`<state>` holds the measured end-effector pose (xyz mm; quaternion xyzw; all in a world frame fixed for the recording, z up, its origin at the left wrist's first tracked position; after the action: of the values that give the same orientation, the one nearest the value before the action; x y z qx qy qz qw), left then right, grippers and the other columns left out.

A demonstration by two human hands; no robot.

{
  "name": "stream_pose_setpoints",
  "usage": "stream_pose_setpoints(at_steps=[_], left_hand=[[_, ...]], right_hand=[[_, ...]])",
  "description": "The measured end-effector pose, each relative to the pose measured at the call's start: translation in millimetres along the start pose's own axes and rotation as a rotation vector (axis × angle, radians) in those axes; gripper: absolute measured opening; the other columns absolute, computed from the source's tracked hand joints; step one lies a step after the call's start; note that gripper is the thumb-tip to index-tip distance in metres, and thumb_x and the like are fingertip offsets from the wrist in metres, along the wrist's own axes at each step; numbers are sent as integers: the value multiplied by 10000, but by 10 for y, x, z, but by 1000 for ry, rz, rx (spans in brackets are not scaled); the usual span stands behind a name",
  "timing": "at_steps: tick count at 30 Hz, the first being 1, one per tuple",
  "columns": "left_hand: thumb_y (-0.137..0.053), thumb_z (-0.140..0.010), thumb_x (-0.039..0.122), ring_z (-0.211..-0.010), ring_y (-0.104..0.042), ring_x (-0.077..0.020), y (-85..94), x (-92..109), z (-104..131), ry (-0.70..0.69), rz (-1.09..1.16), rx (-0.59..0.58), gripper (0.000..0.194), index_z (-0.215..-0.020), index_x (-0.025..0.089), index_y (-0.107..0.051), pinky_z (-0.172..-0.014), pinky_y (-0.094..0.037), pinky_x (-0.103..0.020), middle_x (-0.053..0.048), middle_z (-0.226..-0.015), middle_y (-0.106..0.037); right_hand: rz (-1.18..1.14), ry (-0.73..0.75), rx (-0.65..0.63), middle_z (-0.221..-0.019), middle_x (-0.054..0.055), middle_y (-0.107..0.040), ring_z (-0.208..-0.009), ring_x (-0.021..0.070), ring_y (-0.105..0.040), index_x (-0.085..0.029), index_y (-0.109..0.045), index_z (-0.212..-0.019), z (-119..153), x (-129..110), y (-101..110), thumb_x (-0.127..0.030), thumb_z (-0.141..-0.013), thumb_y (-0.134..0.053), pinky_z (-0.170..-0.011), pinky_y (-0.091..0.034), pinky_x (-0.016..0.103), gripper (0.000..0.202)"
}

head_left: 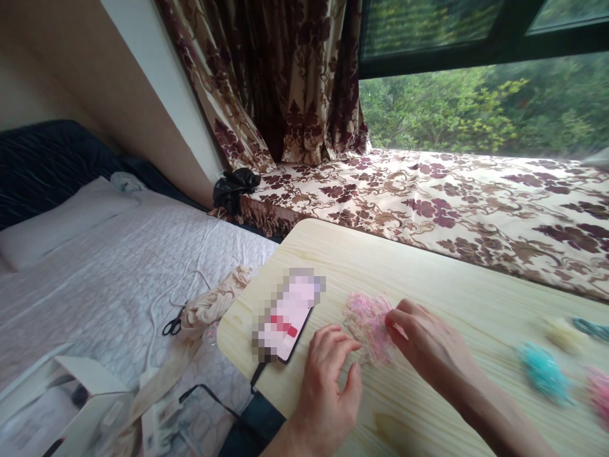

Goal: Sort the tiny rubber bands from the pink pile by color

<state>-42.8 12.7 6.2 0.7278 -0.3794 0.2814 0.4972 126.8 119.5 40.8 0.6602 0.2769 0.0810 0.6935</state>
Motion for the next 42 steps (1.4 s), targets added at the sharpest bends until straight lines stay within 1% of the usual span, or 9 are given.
stream_pose_setpoints(at_steps=[3, 7, 17, 25, 29, 32, 35, 39, 42], left_hand=[[-506, -819, 30, -1174, -522, -245, -2, 2, -1, -1, 2, 5, 333, -1099, 194, -577, -1056, -448, -465, -88, -1087, -624], [-507, -819, 29, -1185, -518, -247, -7, 2, -2, -7, 3, 8, 338, -1105, 196, -577, -1063, -442, -468, -86, -1082, -626], [-523, -816, 27, -1157, -529, -248, -8, -24, 3, -22, -8, 7, 322, -1079, 204, -584, -1045, -453, -468, -81, -1068, -626], [-517, -834, 41, -1156, -532, -250, -29, -22, 5, -15, -19, 8, 300, -1077, 202, -587, -1045, -458, -477, -87, -1078, -625], [-507, -845, 55, -1154, -546, -255, -25, -23, 5, -16, -37, 16, 286, -1075, 198, -598, -1033, -477, -483, -98, -1084, -632], [-500, -859, 76, -1161, -556, -257, -29, -43, 25, -16, -60, 17, 271, -1075, 199, -609, -1029, -488, -486, -102, -1097, -638], [-496, -876, 106, -1161, -569, -260, -44, -80, 49, -28, -92, 25, 260, -1078, 211, -621, -1014, -502, -486, -99, -1109, -650], [-500, -890, 126, -1165, -575, -254, -72, -131, 65, -49, -134, 31, 257, -1092, 227, -623, -1005, -511, -477, -87, -1123, -663], [-501, -897, 135, -1165, -576, -250, -84, -157, 72, -69, -155, 22, 243, -1086, 227, -624, -997, -519, -468, -86, -1112, -671]], right_hand=[[-17, 30, 12, -757, 48, -614, -643, 160, -557, -213, -623, -664, 1, 30, 5, -207, -850, -476, -562, -360, 270, 237], [-72, 46, 30, -794, 42, -625, -640, 147, -570, -224, -641, -730, 68, 104, 16, -260, -891, -430, -574, -394, 264, 268], [-188, -2, 37, -718, 45, -617, -585, 151, -579, -233, -623, -671, 166, 168, 98, -406, -907, -378, -546, -434, 280, 382], [-209, -47, 47, -721, 59, -629, -571, 154, -586, -231, -632, -667, 239, 218, 139, -432, -888, -367, -535, -447, 290, 399], [-212, -70, 60, -730, 50, -637, -571, 150, -593, -240, -640, -689, 369, 275, 171, -432, -897, -385, -534, -448, 285, 381], [-209, -108, 95, -750, 46, -648, -570, 146, -600, -249, -643, -705, 572, 401, 234, -454, -911, -404, -529, -456, 278, 376], [-187, -155, 123, -767, 47, -658, -597, 153, -616, -256, -647, -731, 835, 634, 343, -505, -912, -445, -547, -481, 276, 368], [-92, -275, 207, -731, 57, -658, -591, 180, -625, -265, -657, -705, 1122, 1001, 540, -615, -861, -441, -541, -497, 303, 440], [-50, -374, 263, -695, 65, -653, -550, 194, -620, -265, -653, -661, 1224, 1207, 635, -637, -813, -419, -512, -482, 331, 465]])
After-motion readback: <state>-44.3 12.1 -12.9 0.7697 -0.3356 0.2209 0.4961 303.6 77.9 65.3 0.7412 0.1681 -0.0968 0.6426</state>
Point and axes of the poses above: each hand's wrist, its own z-axis away from the middle knuckle, its own y-axis out of the back of the hand, x = y × z, the point moved 1 cm from there along -z, towards the middle knuckle
